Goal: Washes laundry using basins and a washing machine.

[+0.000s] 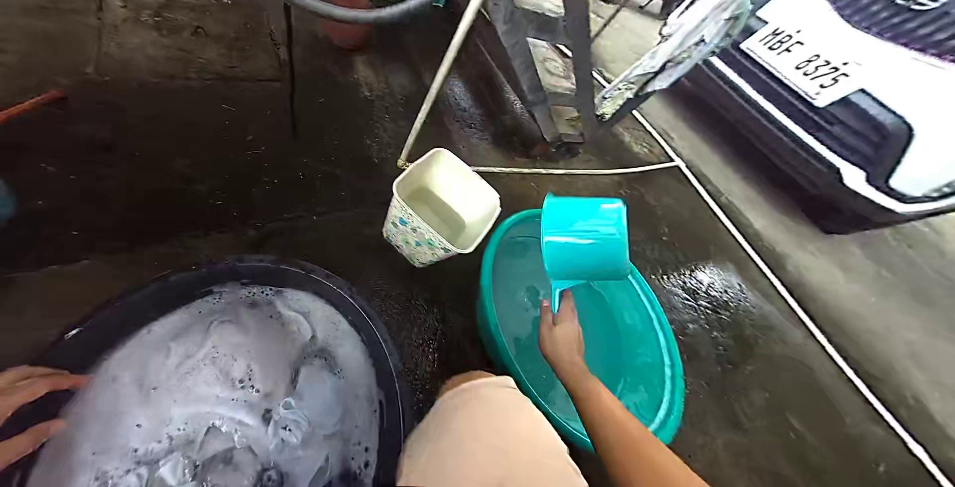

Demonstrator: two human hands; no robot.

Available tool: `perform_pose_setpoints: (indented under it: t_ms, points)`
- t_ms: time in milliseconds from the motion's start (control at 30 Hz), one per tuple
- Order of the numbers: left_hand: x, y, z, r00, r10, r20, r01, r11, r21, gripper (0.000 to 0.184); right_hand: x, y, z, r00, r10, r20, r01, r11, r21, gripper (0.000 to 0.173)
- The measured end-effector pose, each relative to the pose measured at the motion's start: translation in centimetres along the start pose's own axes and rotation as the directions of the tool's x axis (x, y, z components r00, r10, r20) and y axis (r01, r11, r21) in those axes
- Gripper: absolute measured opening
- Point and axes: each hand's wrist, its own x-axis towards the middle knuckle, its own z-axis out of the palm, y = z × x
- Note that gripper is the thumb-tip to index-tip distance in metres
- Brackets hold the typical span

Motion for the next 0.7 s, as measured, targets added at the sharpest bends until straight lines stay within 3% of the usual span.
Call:
perform_pose_setpoints:
  t_ms: [67, 167, 233, 267, 333, 433, 533, 600, 667, 700]
  points:
    - [2.5, -0.1, -0.8, 0.999, 0.011, -0.032, -0.012, 0.999, -0.03, 0.038, 2.1, -3.6, 0.1, 0.982, -0.189, 0.031, 0.191, 0.979, -0.073, 0.057]
    - [6.1, -3.3, 0.4, 0.951, 0.105, -0.291, -0.094, 0.994, 0.051, 0.034, 3.1, -7.9, 0.1, 0.923, -0.37, 0.105, 0.383, 0.91, -0.159, 0.055]
    - [5.2, -3.3, 0.2, 0.936, 0.08, -0.343, -0.072, 0.997, 0.036, 0.033, 1.8, -10.4, -0.4, 0.858, -0.488, 0.164, 0.511, 0.845, -0.156, 0.058]
    - [3.9, -2.7, -0.1, 0.934, 0.056, -0.354, -0.062, 0.998, -0.004, 0.033, 0.9, -11.8, -0.6, 0.795, -0.573, 0.202, 0.603, 0.783, -0.152, 0.063]
    - [0.7, -1.3, 0.6, 0.95, -0.018, -0.312, -0.021, 0.992, -0.122, 0.034, -1.0, -15.2, -1.0, 0.593, -0.738, 0.322, 0.799, 0.589, -0.122, 0.071]
    - [-6.5, 1.2, 4.9, 0.983, -0.183, -0.016, 0.164, 0.914, -0.372, 0.043, -6.2, -23.3, -1.2, 0.228, -0.784, 0.578, 0.95, 0.309, 0.044, 0.058]
    - [-15.0, 3.0, 12.4, 0.932, -0.245, 0.269, 0.361, 0.712, -0.602, 0.051, -15.7, -31.3, -0.9, 0.003, -0.589, 0.808, 0.963, 0.221, 0.157, 0.054]
    - [-20.8, 4.2, 16.5, 0.866, -0.41, 0.287, 0.456, 0.41, -0.79, 0.058, -22.9, -35.0, 0.5, -0.083, -0.473, 0.877, 0.958, 0.203, 0.201, 0.054]
    - [-25.6, 5.8, 19.2, 0.72, -0.648, 0.25, 0.37, 0.054, -0.927, 0.067, -30.0, -37.7, 2.8, -0.141, -0.453, 0.88, 0.941, 0.214, 0.261, 0.053]
    - [-27.3, 6.3, 20.0, 0.63, -0.735, 0.25, 0.306, -0.06, -0.95, 0.069, -33.5, -39.1, 4.1, -0.159, -0.444, 0.882, 0.934, 0.222, 0.28, 0.054]
